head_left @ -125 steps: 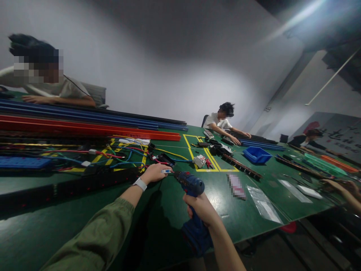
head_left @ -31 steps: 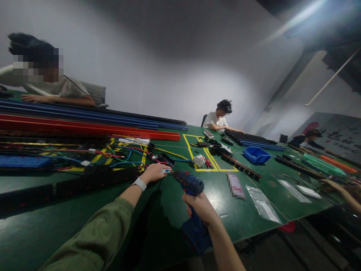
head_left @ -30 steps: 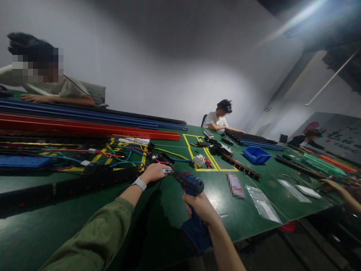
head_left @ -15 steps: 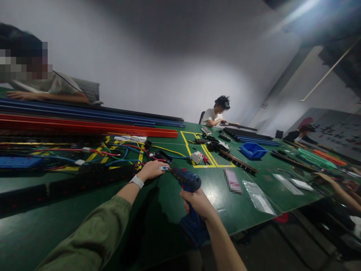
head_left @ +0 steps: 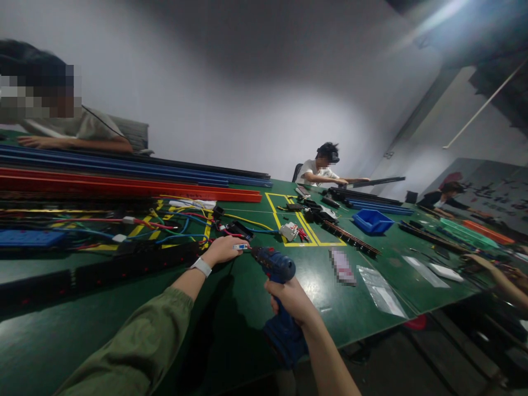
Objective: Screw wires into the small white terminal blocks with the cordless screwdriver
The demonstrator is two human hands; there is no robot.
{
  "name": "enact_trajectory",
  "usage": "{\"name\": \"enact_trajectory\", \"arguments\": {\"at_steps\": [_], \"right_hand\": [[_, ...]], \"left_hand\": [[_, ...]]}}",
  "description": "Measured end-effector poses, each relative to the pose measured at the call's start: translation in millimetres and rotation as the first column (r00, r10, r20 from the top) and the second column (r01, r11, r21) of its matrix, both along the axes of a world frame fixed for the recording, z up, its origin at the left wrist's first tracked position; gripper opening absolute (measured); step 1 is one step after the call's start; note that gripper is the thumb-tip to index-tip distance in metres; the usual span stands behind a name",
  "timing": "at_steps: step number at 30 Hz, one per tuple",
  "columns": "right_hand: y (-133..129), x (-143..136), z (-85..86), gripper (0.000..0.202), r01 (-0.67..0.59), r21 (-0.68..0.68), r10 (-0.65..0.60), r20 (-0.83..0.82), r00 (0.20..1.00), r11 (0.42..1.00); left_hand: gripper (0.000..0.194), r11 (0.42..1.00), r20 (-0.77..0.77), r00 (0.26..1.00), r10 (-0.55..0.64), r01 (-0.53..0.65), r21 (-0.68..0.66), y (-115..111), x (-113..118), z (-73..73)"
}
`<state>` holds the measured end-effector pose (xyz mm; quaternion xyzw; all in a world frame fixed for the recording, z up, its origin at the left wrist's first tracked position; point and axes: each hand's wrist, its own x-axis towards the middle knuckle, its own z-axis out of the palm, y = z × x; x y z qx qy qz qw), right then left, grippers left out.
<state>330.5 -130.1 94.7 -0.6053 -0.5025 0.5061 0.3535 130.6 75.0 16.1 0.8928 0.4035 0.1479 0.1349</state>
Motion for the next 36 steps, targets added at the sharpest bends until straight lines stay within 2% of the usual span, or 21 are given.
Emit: {"name": "enact_trajectory", "arguments": {"at_steps": [25, 36], "right_hand": [[-0.6, -0.2, 2.3, 0.010, -0.002, -0.006, 0.002, -0.009, 1.000, 1.000], [-0.4, -1.0, 5.0, 0.012, 0.034, -0.059, -0.035, -0.029, 0.999, 0.998]], "left_hand": [[0.038, 1.000, -0.001, 1.000, 0.016, -0.016, 0.004, -1.8, 1.2, 1.0], [0.039, 1.000, 0.004, 1.000, 0.012, -0.012, -0.023, -0.7, 1.0, 1.4]]}}
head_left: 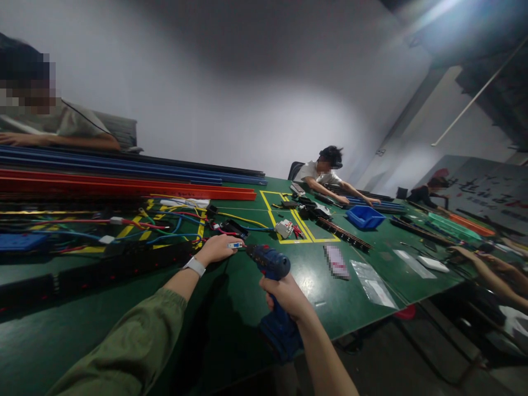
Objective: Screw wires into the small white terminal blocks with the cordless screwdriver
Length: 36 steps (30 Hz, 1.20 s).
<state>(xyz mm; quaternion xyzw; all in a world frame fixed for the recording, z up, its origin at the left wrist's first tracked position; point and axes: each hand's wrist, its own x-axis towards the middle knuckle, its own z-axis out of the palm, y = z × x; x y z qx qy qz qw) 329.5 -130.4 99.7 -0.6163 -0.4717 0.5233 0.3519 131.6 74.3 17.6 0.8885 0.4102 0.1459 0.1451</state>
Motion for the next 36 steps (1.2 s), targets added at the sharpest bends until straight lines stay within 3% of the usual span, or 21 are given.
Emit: {"name": "enact_trajectory", "arguments": {"at_steps": [21, 36], "right_hand": [[-1, 1, -2.3, 0.011, -0.041, 0.062, 0.041, -0.003, 0.999, 0.997], [1, 1, -3.7, 0.010, -0.027, 0.040, 0.027, 0.000, 1.000, 0.999]], "left_hand": [[0.036, 1.000, 0.001, 1.000, 0.005, -0.005, 0.004, 2, 1, -3.2], [0.038, 1.000, 0.004, 1.000, -0.016, 0.016, 0.021, -7, -1, 6.9]]}}
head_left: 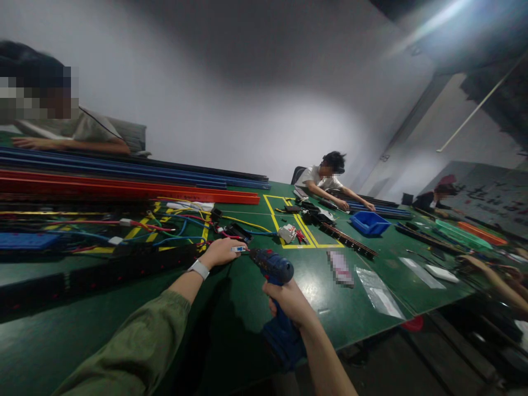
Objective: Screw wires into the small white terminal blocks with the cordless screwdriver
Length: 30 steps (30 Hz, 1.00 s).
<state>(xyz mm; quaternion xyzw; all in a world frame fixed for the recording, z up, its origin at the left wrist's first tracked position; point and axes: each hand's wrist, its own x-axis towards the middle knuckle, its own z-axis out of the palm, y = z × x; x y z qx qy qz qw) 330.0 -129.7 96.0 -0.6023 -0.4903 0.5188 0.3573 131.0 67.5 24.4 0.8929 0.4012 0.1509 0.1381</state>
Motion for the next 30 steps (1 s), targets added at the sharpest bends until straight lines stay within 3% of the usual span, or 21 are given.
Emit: {"name": "enact_trajectory", "arguments": {"at_steps": [30], "right_hand": [[-0.8, -0.1, -3.4, 0.011, -0.001, 0.049, 0.000, 0.007, 1.000, 0.999]], "left_hand": [[0.039, 1.000, -0.005, 1.000, 0.010, -0.011, -0.003, 6.1, -0.3, -7.7]]}}
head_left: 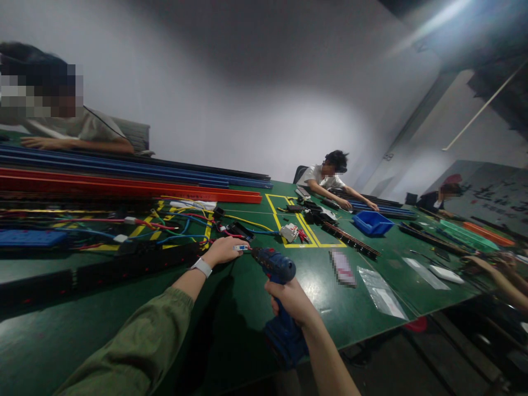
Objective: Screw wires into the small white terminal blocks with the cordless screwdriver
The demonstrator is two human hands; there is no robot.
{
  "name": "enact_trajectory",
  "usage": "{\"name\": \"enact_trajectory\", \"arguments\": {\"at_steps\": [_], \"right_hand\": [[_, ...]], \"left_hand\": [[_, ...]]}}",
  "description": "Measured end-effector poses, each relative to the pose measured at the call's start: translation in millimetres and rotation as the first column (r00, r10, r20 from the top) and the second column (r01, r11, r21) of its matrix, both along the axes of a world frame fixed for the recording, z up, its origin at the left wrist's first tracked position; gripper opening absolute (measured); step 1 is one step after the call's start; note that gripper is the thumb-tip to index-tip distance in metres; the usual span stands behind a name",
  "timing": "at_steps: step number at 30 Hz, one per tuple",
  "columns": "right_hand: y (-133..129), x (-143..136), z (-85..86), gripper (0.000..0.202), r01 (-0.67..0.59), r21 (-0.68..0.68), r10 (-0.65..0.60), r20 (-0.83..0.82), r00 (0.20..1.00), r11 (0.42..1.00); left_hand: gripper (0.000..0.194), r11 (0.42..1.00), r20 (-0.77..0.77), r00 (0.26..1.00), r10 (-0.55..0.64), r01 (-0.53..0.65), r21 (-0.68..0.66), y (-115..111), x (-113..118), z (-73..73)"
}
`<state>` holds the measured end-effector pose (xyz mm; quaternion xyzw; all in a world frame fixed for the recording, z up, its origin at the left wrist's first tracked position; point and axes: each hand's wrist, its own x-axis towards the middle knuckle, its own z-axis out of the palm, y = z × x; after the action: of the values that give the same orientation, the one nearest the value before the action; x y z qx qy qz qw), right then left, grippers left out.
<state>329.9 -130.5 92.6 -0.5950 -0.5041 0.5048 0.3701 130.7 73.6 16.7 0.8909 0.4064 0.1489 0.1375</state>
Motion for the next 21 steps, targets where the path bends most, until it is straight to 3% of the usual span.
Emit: {"name": "enact_trajectory", "arguments": {"at_steps": [21], "right_hand": [[-0.3, 0.5, 2.1, 0.015, -0.003, -0.019, 0.003, 0.003, 1.000, 1.000]], "left_hand": [[0.039, 1.000, -0.004, 1.000, -0.019, 0.019, -0.009, -1.1, -0.5, 3.8]]}}
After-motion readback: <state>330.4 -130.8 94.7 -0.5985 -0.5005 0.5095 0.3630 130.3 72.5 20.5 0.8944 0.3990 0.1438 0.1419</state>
